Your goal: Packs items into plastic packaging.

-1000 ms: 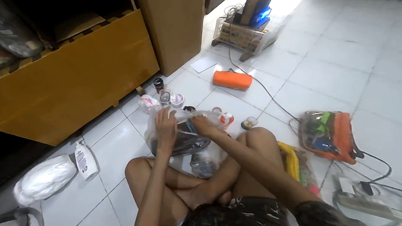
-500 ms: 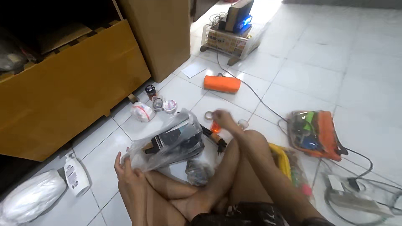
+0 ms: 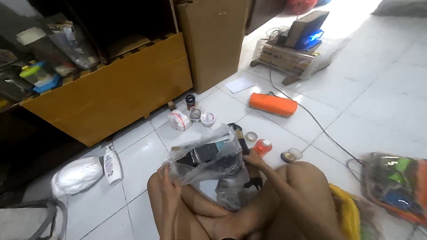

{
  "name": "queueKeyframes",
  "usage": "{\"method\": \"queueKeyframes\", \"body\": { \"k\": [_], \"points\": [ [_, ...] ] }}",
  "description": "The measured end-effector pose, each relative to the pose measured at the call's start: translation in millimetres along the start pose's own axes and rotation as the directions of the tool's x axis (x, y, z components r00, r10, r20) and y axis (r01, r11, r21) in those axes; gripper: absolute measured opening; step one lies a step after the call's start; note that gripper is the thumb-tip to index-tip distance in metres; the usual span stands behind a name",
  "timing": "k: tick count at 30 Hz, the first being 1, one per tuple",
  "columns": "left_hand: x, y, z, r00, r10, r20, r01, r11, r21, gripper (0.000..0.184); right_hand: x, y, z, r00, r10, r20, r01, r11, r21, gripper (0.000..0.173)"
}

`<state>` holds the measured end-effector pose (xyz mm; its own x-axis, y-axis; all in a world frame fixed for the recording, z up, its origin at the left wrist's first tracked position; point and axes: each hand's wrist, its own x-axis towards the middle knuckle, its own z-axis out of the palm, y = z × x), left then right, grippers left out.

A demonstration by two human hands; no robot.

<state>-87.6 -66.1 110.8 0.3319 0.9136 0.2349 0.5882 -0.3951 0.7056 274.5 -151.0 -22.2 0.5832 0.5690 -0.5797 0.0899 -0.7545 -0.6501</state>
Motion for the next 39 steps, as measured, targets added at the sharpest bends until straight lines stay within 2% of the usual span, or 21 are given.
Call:
{"method": "queueKeyframes", "body": {
  "k": [3,6,7,9,12,14,15,16,18,19,20,21,22,23,24,26,28,30,33,37,39],
  "points": [
    [2,7,0,0.999,0.02,0.025,-0.019,0.999,-0.04,0.06,-50,-32,-14,0.99,-0.086,-0.109,0.122,0.912,0.391,0.046],
    [6,10,0,0.997,0.047,0.061,-0.041,0.995,-0.092,0.064,-98,-73,-41,0.905,-0.29,-0.312,0.423,0.7,0.576,0.035],
    [8,11,-1,0.996,0.06,0.061,-0.053,0.993,-0.107,0.066,-109,-87,-50,0.827,-0.388,-0.408,0.563,0.584,0.585,0.025],
    [16,9,0,0.992,0.105,0.077,-0.091,0.981,-0.173,0.069,-132,-120,-66,0.598,-0.568,-0.566,0.79,0.299,0.535,0.019],
    [37,18,0,0.985,0.131,0.114,-0.106,0.974,-0.201,0.076,-161,-173,-74,0.281,-0.732,-0.621,0.877,-0.067,0.476,0.027],
    [45,45,-10,0.987,0.009,0.158,-0.008,1.0,-0.007,0.072,-172,-200,-66,0.135,-0.816,-0.561,0.867,-0.177,0.466,0.033],
    [45,62,-15,0.992,-0.026,0.126,0.013,0.994,0.106,0.061,-174,-210,-60,0.089,-0.841,-0.533,0.866,-0.199,0.459,0.035],
    [40,75,-14,0.999,0.039,-0.013,-0.036,0.987,0.157,0.045,-173,-216,-52,0.067,-0.857,-0.51,0.866,-0.204,0.456,0.035],
    [33,94,-4,0.917,0.291,-0.272,-0.251,0.953,0.172,0.013,-168,-221,-37,0.088,-0.875,-0.477,0.869,-0.166,0.466,0.035],
    [30,102,1,0.898,0.359,-0.254,-0.341,0.933,0.112,0.007,-167,-219,-31,0.122,-0.877,-0.465,0.868,-0.133,0.478,0.034],
    [29,108,7,0.915,0.382,-0.13,-0.382,0.924,0.029,0.008,-166,-215,-27,0.16,-0.876,-0.454,0.868,-0.094,0.488,0.035],
    [35,111,15,0.93,0.356,0.091,-0.353,0.934,-0.047,0.013,-166,-211,-25,0.198,-0.874,-0.444,0.869,-0.054,0.493,0.035],
    [46,112,23,0.895,0.273,0.353,-0.268,0.961,-0.065,0.021,-167,-206,-24,0.227,-0.871,-0.436,0.87,-0.02,0.493,0.034],
    [61,111,36,0.817,0.168,0.551,-0.185,0.982,-0.025,0.027,-168,-201,-24,0.25,-0.869,-0.428,0.875,0.013,0.484,0.034],
    [75,108,51,0.747,0.069,0.661,-0.135,0.99,0.048,0.028,-168,-196,-25,0.265,-0.866,-0.425,0.882,0.04,0.469,0.034],
    [94,102,79,0.698,-0.059,0.714,-0.114,0.975,0.193,0.032,-169,-188,-29,0.271,-0.863,-0.426,0.902,0.074,0.424,0.033],
    [112,101,100,0.642,-0.104,0.759,-0.181,0.942,0.283,0.067,-166,-184,-38,0.253,-0.87,-0.423,0.921,0.083,0.381,0.032],
    [119,89,127,0.595,-0.061,0.801,-0.244,0.936,0.253,0.092,-166,-177,-42,0.259,-0.876,-0.407,0.922,0.099,0.373,0.032],
    [117,74,140,0.601,-0.02,0.799,-0.256,0.942,0.216,0.077,-160,-175,-38,0.257,-0.914,-0.314,0.879,0.085,0.47,0.031],
    [97,87,97,0.547,-0.052,0.835,-0.225,0.952,0.207,0.06,-151,-181,-22,0.239,-0.964,-0.12,0.81,0.129,0.573,0.029],
    [87,74,93,0.529,-0.022,0.849,-0.264,0.946,0.189,0.055,-145,-180,-13,0.238,-0.971,-0.024,0.82,0.188,0.541,0.025]
  ]
}}
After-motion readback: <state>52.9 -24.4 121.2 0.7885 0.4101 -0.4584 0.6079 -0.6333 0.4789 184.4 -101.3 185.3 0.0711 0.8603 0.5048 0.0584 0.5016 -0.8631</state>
